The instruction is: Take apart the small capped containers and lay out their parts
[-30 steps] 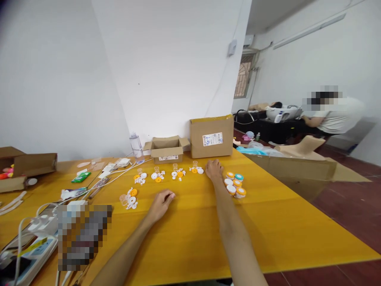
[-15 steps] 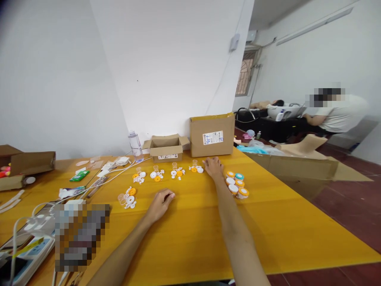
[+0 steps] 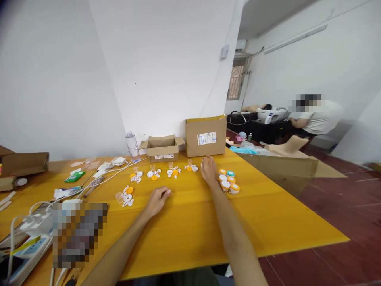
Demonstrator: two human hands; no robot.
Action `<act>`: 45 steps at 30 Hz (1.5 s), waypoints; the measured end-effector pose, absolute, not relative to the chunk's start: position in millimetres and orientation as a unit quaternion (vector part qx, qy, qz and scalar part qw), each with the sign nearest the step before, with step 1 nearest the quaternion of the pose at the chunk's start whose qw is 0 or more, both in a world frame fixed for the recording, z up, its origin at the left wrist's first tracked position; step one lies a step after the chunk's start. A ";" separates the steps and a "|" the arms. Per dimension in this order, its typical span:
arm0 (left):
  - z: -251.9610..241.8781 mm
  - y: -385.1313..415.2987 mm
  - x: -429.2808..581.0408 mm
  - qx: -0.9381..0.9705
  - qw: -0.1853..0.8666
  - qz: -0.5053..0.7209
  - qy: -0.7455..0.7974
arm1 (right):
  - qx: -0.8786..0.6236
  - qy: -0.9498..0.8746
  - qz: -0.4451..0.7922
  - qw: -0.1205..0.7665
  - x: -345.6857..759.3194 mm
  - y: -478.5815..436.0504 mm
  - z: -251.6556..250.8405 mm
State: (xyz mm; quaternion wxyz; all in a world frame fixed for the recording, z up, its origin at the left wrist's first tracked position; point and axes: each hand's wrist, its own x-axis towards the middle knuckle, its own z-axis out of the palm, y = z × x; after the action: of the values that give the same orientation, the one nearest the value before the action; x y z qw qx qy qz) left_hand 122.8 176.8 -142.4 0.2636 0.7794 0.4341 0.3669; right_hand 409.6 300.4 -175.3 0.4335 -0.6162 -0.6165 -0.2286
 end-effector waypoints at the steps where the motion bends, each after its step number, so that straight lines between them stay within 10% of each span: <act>1: -142.3 177.4 122.8 0.779 0.264 0.367 0.435 | -0.617 -0.617 -0.229 0.430 408.5 296.4 -176.5; 14: -141.7 183.1 122.0 0.789 0.257 0.371 0.417 | -0.569 -0.712 -0.293 0.289 390.7 206.3 -170.7; 45: -142.2 178.4 116.2 0.837 0.166 0.319 0.412 | -0.588 -0.639 -0.391 0.305 440.0 141.4 -177.3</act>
State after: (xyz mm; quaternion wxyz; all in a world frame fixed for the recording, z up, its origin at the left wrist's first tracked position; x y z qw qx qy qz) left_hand 116.2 178.4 -142.2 0.1659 0.8374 0.4117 0.3190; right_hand 440.0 141.4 -177.3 0.3046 -0.5878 -0.6392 -0.3912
